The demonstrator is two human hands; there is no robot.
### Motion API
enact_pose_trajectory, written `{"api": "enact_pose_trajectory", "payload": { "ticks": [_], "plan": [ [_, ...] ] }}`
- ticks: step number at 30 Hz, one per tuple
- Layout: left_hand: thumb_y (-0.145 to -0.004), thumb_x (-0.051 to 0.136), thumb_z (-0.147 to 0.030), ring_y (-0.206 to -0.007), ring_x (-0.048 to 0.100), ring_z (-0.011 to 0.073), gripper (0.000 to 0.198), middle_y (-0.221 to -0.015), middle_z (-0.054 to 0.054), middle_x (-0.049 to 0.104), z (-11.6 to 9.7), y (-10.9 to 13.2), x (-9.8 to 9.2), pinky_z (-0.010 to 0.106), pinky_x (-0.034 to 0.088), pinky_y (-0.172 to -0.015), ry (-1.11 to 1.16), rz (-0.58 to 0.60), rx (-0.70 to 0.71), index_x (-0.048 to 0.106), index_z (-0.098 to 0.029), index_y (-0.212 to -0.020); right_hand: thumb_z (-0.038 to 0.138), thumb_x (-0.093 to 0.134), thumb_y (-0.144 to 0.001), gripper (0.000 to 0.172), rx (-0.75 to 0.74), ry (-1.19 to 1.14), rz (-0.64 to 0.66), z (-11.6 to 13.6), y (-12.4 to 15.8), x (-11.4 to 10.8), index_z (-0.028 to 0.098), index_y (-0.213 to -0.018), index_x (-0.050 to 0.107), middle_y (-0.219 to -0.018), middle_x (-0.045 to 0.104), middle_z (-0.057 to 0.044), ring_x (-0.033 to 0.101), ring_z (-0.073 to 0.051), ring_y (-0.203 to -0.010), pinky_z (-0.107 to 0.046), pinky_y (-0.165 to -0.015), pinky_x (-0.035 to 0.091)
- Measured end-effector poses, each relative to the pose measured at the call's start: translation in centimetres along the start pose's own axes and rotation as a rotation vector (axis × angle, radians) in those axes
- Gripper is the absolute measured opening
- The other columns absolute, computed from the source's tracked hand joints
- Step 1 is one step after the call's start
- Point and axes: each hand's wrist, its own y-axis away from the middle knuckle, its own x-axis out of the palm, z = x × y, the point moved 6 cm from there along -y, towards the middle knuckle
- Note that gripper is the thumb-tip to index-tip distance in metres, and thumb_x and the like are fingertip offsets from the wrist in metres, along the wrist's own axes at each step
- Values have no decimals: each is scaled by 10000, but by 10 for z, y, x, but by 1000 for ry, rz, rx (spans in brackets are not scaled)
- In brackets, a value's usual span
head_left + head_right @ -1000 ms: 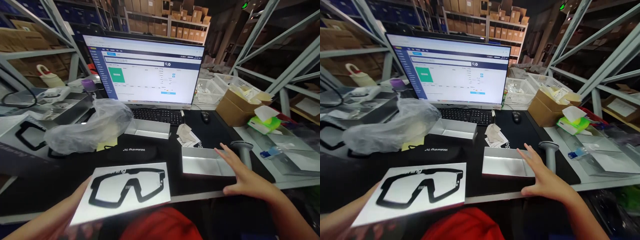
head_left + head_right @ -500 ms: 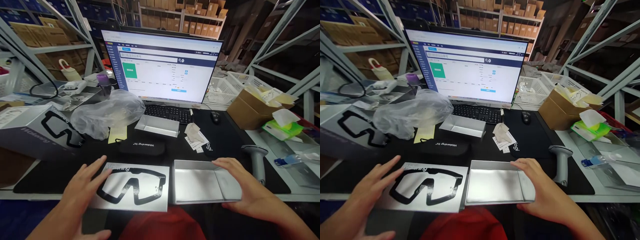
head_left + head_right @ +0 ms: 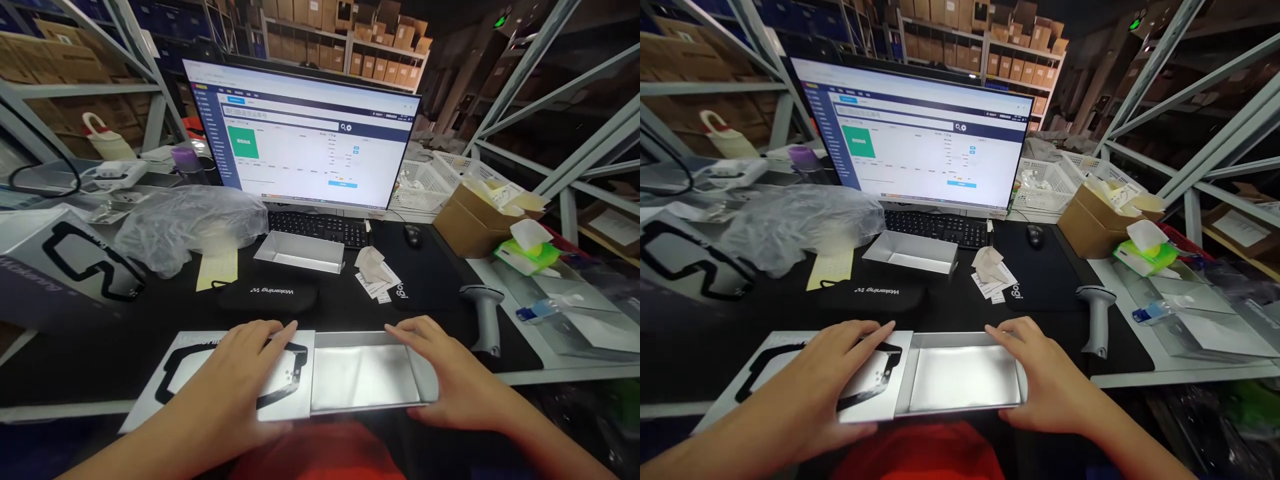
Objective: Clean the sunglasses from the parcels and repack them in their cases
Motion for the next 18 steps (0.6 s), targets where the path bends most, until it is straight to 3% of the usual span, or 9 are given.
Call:
{"api": "enact_pose_trajectory", "payload": {
  "ticks": [5, 8, 11, 14, 16, 18],
  "plan": [
    [-564, 862, -452, -1205, 519, 376, 1053, -1356, 178, 521, -3, 1, -9, 521, 481, -1008, 8, 53, -90, 416, -175, -1476, 212, 806, -599, 1026, -84, -17, -37, -1, -6, -10, 370, -1521, 384, -1430, 439, -82, 474, -297, -1292, -451, -1083, 439],
    [-556, 860, -460, -1198, 525, 364, 1043, -1363, 170, 511, -8, 0, -8, 501, 495, -1001, 44, 91, -91, 432, -188, -1467, 229, 823, -596, 1025, -119, -42, 12, 5, -15, -1, 337, -1521, 395, -1436, 444, -90, 464, -294, -1308, -436, -1090, 437],
    [-558, 850, -430, -1194, 536, 363, 1031, -1356, 165, 521, -6, 1, -3, 507, 496, -1005, 22, 45, -79, 427, -198, -1469, 263, 857, -568, 1073, -66, -26, 20, 11, -19, 12, 296, -1532, 388, -1438, 452, -113, 468, -305, -1305, -438, -1057, 468],
    [-578, 832, -426, -1204, 553, 369, 1048, -1365, 158, 539, -3, 2, 1, 508, 514, -985, -17, -8, -28, 379, -238, -1505, 399, 917, -529, 1159, -20, 6, 25, 11, -20, 12, 285, -1545, 372, -1446, 472, -131, 475, -342, -1302, -468, -1011, 495],
    [-622, 810, -442, -1247, 547, 368, 1046, -1420, 144, 528, -5, 1, 2, 522, 494, -1021, -48, -30, 28, 328, -281, -1536, 502, 874, -629, 1023, -49, -12, 28, 6, -23, -1, 293, -1522, 418, -1453, 502, -119, 498, -330, -1300, -459, -1033, 473],
    [-663, 790, -456, -1315, 512, 371, 1019, -1503, 126, 478, -12, -2, 1, 563, 426, -1095, -90, -58, 98, 304, -317, -1548, 502, 707, -847, 622, -33, -13, -83, -9, -35, -23, 268, -1407, 568, -1372, 596, -101, 576, -279, -1223, -404, -1022, 469]
  ]
}}
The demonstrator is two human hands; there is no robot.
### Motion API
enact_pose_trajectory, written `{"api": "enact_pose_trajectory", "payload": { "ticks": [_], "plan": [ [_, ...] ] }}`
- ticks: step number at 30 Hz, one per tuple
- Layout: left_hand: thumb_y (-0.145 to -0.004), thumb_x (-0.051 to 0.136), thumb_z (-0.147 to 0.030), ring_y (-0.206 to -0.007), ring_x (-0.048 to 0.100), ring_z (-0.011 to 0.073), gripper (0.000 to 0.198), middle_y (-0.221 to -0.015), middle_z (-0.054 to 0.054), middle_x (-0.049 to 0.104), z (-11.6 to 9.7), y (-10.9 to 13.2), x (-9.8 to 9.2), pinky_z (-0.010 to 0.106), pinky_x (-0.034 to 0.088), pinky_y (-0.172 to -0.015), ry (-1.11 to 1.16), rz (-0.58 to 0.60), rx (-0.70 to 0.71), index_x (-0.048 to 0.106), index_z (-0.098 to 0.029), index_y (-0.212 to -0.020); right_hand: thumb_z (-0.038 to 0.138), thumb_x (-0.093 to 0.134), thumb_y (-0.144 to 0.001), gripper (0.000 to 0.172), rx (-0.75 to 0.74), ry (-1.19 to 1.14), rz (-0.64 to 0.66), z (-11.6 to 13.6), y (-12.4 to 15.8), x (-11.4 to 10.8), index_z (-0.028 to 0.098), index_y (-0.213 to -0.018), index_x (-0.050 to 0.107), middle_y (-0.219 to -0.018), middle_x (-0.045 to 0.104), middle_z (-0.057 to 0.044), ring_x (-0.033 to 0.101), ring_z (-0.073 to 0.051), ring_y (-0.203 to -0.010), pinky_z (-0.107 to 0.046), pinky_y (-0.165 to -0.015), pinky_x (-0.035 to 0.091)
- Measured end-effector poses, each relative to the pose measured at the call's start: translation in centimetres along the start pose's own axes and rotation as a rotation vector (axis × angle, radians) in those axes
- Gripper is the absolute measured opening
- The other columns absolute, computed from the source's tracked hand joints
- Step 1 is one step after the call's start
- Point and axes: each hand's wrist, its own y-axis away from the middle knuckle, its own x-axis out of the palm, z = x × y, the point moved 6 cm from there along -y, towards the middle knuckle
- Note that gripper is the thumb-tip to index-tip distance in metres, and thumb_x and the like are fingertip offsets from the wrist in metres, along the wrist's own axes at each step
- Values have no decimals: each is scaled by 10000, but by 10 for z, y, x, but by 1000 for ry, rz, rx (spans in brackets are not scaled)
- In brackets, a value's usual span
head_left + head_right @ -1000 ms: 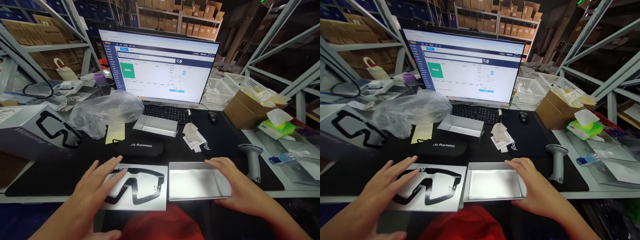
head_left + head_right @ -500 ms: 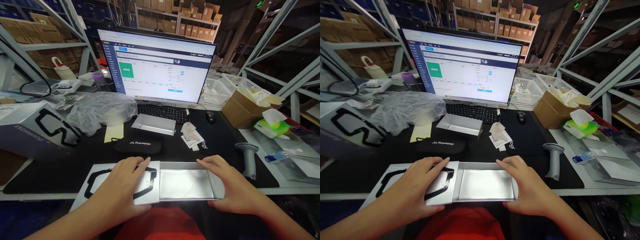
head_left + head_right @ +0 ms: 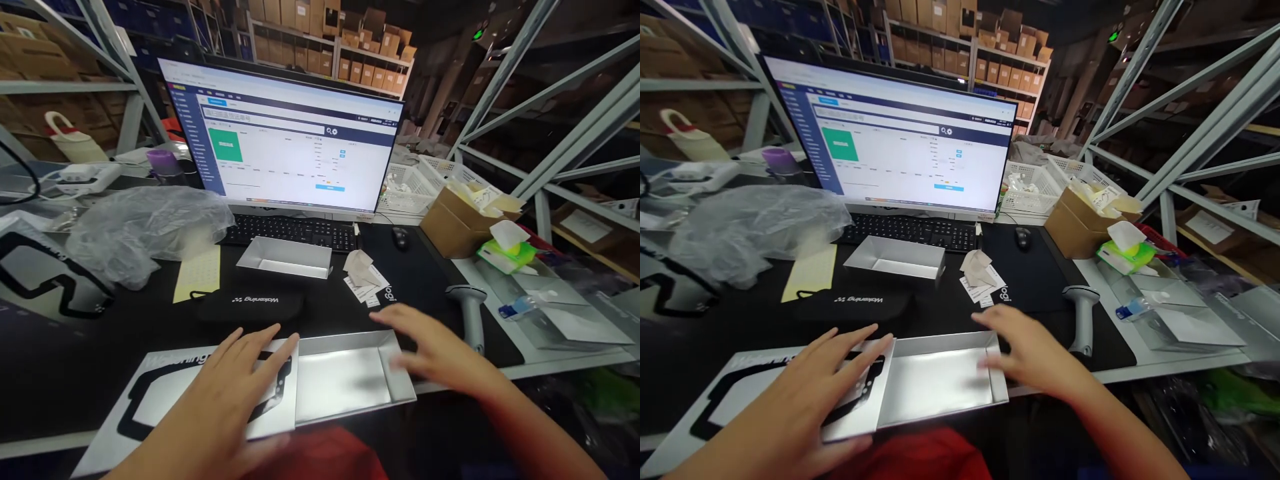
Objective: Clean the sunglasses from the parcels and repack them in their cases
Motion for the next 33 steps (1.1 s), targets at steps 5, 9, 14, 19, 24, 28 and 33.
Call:
{"api": "enact_pose_trajectory", "payload": {
  "ticks": [5, 9, 14, 19, 24, 28, 33],
  "plan": [
    [-711, 776, -410, -1405, 437, 371, 739, -1628, 94, 315, -18, -5, 0, 579, 377, -1134, -2, -56, 123, 517, -358, -1401, 335, 542, -958, 268, 166, 291, -55, -47, -59, -6, 200, -1034, 761, -984, 767, -73, 703, -234, -906, -309, -786, 517],
    [-727, 776, -358, -1433, 410, 349, 345, -1595, 100, 384, -19, -6, 12, 547, 350, -1161, 101, -32, 103, 697, -304, -1058, 226, 657, -835, 303, 75, 383, 54, -52, -94, 27, 244, -1124, 747, -1202, 727, -71, 645, -271, -1140, -317, -912, 502],
    [-727, 773, -554, -1423, 426, 349, 336, -1539, 126, 469, -21, -9, 16, 538, 273, -1205, 162, -63, 84, 689, -242, -820, 229, 667, -833, 590, 75, 477, 105, -67, -111, 31, 236, -1413, 560, -1521, 491, -120, 495, -320, -1345, -408, -1049, 450],
    [-729, 784, -343, -1436, 418, 308, 212, -1532, 139, 474, -27, -11, 2, 501, 321, -1191, 137, -10, 103, 677, -248, -885, 575, 617, -888, 748, 205, 503, 83, -93, -121, 17, 115, -1463, 485, -1583, 351, -239, 397, -392, -1419, -485, -1088, 404],
    [-667, 736, -165, -1426, 428, 336, 257, -1544, 134, 457, -29, -11, -4, 534, 326, -1182, 67, -20, 108, 650, -235, -898, 598, 700, -806, 791, 234, 521, 87, -89, -122, 21, 120, -1412, 525, -1544, 428, -219, 463, -383, -1368, -437, -1049, 437],
    [-663, 751, -185, -1442, 405, 325, 284, -1543, 148, 453, -29, -11, -4, 519, 313, -1192, 93, 9, 85, 662, -235, -928, 322, 617, -906, 439, 262, 550, 79, -79, -118, 26, 85, -1275, 620, -1305, 633, -253, 647, -357, -1142, -397, -918, 493],
    [-732, 767, -356, -1441, 406, 327, 242, -1540, 154, 455, -28, -13, -5, 529, 296, -1200, 145, 45, 60, 678, -236, -922, 180, 524, -934, 334, 258, 506, 29, -82, -104, 11, 144, -1243, 647, -1096, 740, -204, 701, -341, -1020, -412, -897, 478]
  ]
}}
